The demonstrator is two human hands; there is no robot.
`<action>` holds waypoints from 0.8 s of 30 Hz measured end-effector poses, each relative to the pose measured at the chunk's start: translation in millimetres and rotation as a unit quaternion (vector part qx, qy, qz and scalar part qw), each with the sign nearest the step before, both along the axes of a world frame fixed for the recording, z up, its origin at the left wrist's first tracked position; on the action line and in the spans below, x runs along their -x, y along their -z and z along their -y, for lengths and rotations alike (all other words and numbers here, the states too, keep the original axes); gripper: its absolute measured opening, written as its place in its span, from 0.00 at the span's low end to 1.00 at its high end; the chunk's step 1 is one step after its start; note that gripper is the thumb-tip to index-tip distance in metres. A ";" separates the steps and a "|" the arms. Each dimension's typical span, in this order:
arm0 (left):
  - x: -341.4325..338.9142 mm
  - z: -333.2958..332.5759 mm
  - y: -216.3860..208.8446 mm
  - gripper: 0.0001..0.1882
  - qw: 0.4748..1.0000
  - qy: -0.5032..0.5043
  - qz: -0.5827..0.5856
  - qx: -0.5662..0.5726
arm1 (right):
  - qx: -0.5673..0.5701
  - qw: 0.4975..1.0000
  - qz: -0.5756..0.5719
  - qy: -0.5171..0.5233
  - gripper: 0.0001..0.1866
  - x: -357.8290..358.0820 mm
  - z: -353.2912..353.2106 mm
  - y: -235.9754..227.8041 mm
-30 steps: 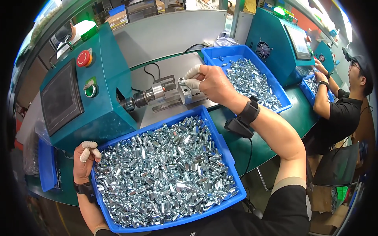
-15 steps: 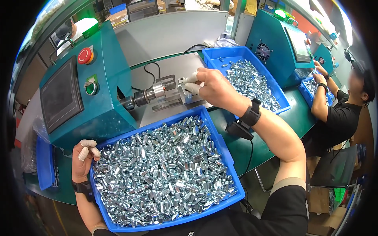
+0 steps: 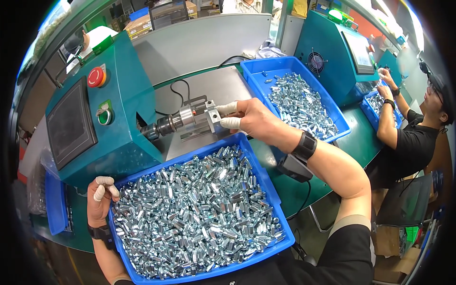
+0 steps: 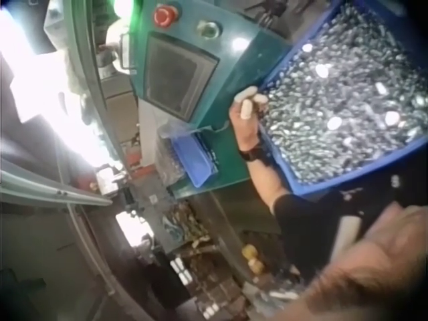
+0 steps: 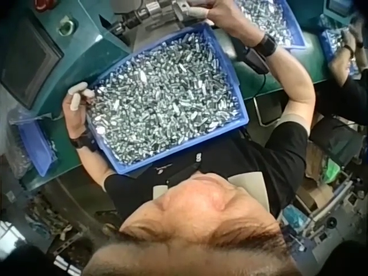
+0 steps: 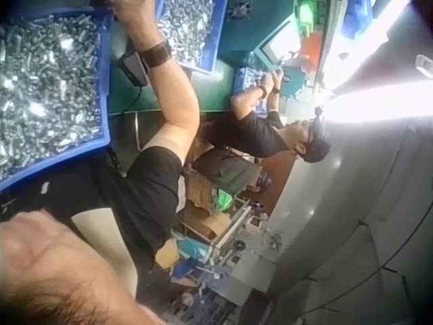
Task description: The person picks up a metal part from a blue bin, places it into the machine's clamp, and presses a green button. After the machine processes the part, the person removes it and places it into a different blue bin, repeating the process.
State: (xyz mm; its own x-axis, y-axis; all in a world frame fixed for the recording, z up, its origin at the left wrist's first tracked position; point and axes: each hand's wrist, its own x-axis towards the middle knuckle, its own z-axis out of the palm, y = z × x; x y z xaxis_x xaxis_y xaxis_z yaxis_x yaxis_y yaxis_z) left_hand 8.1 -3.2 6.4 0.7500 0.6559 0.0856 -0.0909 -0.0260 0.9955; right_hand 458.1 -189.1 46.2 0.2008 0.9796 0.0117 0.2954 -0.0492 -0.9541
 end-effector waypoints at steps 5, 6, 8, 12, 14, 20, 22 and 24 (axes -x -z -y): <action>2.1 -1.4 0.9 0.24 1.000 -0.007 0.005 0.013 | 0.045 0.996 -0.024 -0.078 0.22 -16.1 -8.6 -20.1; 1.7 -1.1 1.6 0.24 1.000 -0.013 0.005 0.008 | 0.049 0.994 -0.009 -0.097 0.21 -17.7 -12.5 -20.8; 1.5 -0.5 2.4 0.23 1.000 -0.024 0.005 -0.004 | 0.058 0.989 0.022 -0.136 0.19 -21.2 -20.4 -21.8; 1.2 -2.3 4.2 0.23 0.999 -0.031 0.007 -0.004 | 0.080 0.980 0.020 -0.183 0.15 -35.6 -34.3 -17.3; 1.9 -1.9 1.0 0.23 1.000 -0.029 0.006 -0.001 | 0.080 0.979 0.001 -0.187 0.15 -38.4 -36.9 -11.2; 3.6 -1.0 0.4 0.23 0.999 -0.035 0.007 0.003 | 0.062 0.978 -0.033 -0.199 0.16 -40.2 -34.3 -6.6; 4.5 -1.8 1.9 0.23 0.999 -0.033 0.005 0.000 | 0.060 0.978 -0.038 -0.195 0.17 -40.8 -34.7 -4.8; 4.7 -1.4 4.0 0.23 0.999 -0.037 0.012 0.002 | 0.065 0.978 -0.039 -0.194 0.20 -41.8 -35.2 -2.7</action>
State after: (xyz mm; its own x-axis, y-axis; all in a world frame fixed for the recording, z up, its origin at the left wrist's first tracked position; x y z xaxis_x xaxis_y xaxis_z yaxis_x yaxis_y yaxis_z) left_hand 3.5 -1.8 2.5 0.6971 0.7099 0.1004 -0.1136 -0.0289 0.9931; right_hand 499.9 -154.0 48.9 -0.1913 0.9742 -0.1194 0.2424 -0.0710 -0.9676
